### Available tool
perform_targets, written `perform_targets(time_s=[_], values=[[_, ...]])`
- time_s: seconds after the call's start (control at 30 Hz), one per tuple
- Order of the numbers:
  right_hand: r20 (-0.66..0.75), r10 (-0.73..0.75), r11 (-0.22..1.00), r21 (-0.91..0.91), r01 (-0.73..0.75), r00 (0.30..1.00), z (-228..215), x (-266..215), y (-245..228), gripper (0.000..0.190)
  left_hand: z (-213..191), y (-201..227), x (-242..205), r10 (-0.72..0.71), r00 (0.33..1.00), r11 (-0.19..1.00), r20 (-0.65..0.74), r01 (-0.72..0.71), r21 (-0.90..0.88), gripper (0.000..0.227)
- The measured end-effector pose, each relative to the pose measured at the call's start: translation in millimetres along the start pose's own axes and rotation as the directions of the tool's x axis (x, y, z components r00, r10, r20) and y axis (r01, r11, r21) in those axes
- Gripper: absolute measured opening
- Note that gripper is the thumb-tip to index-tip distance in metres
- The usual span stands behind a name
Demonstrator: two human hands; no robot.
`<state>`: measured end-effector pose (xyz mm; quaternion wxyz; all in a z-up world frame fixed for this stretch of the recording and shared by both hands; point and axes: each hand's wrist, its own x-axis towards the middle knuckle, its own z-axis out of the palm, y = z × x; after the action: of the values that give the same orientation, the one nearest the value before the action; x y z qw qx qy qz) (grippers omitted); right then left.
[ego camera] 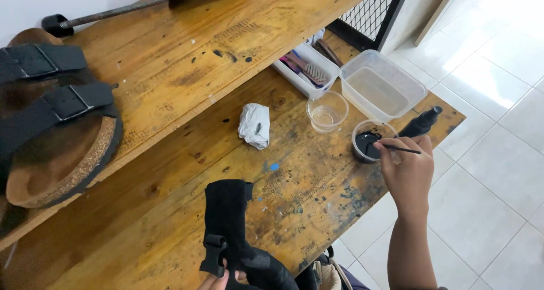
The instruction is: Painting a black fabric strap with a small brush and black paint on a wooden workbench.
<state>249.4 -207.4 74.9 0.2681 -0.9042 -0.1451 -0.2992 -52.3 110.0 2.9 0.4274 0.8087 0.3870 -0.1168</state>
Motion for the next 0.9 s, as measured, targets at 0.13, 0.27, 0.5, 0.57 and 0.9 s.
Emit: perform_targets(time_s=[0.13, 0.27, 0.5, 0.57, 0.9], values=[[0.021, 0.018, 1.0, -0.025, -0.017, 1.0, 3, -2, 5, 0.011, -28, 38, 41, -0.397, 0.818, 0.918, 0.417, 0.36, 0.168, 0.061], [0.007, 0.008, 1.0, 0.003, -0.008, 1.0, -1, 0, -1, 0.008, 11, -9, 16, 0.22, 0.974, 0.911, 0.048, -0.223, 0.348, 0.036], [0.036, 0.032, 0.999, -0.036, -0.031, 0.999, 3, -1, 4, 0.011, 11, -1, -6, 0.74, 0.51, 0.667, -0.439, -0.641, 0.38, 0.037], [0.05, 0.045, 0.998, -0.048, -0.043, 0.998, 2, -1, 4, 0.013, 9, 3, -11, 0.726, 0.531, 0.681, -0.437, -0.641, 0.354, 0.037], [-0.336, 0.01, 0.954, 0.285, 0.092, 0.942, 1, -35, 1, 0.016, 38, 79, -29, 0.5, 0.096, 0.668, -0.861, -0.675, 0.313, 0.02]])
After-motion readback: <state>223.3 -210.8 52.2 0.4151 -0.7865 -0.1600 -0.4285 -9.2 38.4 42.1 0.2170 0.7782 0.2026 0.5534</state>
